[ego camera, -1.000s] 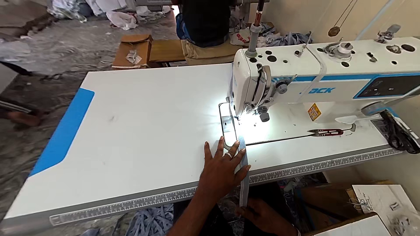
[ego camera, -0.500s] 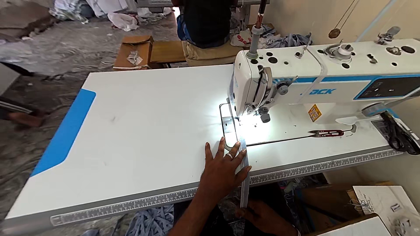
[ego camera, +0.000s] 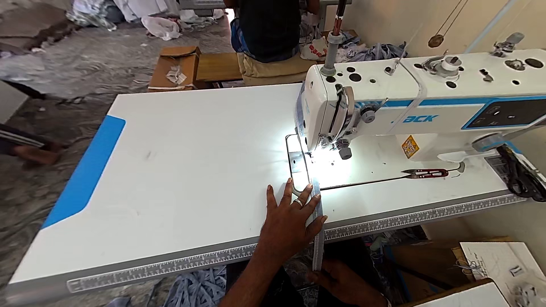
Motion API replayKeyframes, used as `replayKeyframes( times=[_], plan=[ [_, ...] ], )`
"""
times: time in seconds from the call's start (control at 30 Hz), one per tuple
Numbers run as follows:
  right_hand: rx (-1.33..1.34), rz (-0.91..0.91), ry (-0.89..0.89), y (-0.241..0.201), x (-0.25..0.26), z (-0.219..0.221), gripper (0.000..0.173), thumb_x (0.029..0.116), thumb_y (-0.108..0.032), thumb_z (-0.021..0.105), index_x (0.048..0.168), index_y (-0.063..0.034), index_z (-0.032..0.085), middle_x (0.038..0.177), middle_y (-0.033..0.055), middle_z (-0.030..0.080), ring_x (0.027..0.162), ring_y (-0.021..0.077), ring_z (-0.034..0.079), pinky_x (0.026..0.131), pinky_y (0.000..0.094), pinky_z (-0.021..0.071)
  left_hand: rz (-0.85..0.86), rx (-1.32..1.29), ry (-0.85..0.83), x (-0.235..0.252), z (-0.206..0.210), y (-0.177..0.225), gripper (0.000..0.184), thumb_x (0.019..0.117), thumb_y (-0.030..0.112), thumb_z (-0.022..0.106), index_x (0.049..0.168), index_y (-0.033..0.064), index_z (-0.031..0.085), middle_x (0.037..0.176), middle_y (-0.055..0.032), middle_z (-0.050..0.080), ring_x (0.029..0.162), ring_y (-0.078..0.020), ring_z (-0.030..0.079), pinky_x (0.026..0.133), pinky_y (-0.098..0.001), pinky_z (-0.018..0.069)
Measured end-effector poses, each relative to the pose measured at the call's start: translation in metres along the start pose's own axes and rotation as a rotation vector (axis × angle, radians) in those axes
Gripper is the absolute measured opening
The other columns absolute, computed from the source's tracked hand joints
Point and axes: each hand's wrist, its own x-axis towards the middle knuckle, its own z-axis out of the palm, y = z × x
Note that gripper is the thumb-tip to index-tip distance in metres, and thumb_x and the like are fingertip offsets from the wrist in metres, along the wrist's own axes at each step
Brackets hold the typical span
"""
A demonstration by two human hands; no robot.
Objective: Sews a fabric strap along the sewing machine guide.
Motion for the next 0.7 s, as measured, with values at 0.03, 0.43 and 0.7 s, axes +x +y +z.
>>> replayKeyframes(
  times=[0.03,0.43,0.7],
  plan=[
    [0.003,-0.006,0.002,0.0003,0.0002,0.0,0.034,0.1071,-0.035,0.054,0.109,-0.0057,0.071,0.098,0.0031,0.072,0.086,0.0073,0.067,0.082,0.0277,0.0558,0.001,0.001,-0.001,0.0001,0.0,-0.0002,0.06,0.1023,0.067,0.032,0.147,0.0369,0.058,0.16,0.0084,0.046,0.155,-0.0376,0.027,0.115,-0.0795,0.0121],
    [-0.036,0.016,0.001,-0.0025,0.0,-0.0009,0.036,0.1075,-0.036,0.052,0.112,-0.0053,0.071,0.1,0.0053,0.072,0.086,0.0089,0.066,0.081,0.0293,0.0552,0.003,-0.002,-0.001,0.0002,-0.0014,0.0004,0.06,0.1021,0.067,0.032,0.147,0.0365,0.058,0.16,0.0075,0.047,0.155,-0.0389,0.027,0.114,-0.0806,0.0118],
    [-0.023,0.005,-0.006,-0.0013,0.0005,-0.0012,0.035,0.1074,-0.036,0.053,0.111,-0.0058,0.071,0.097,0.0044,0.071,0.084,0.0082,0.065,0.079,0.0281,0.0548,-0.002,-0.001,-0.017,0.0002,-0.0012,0.0005,0.06,0.1021,0.067,0.032,0.147,0.0374,0.057,0.16,0.0081,0.046,0.155,-0.0375,0.025,0.115,-0.0798,0.0106]
  ],
)
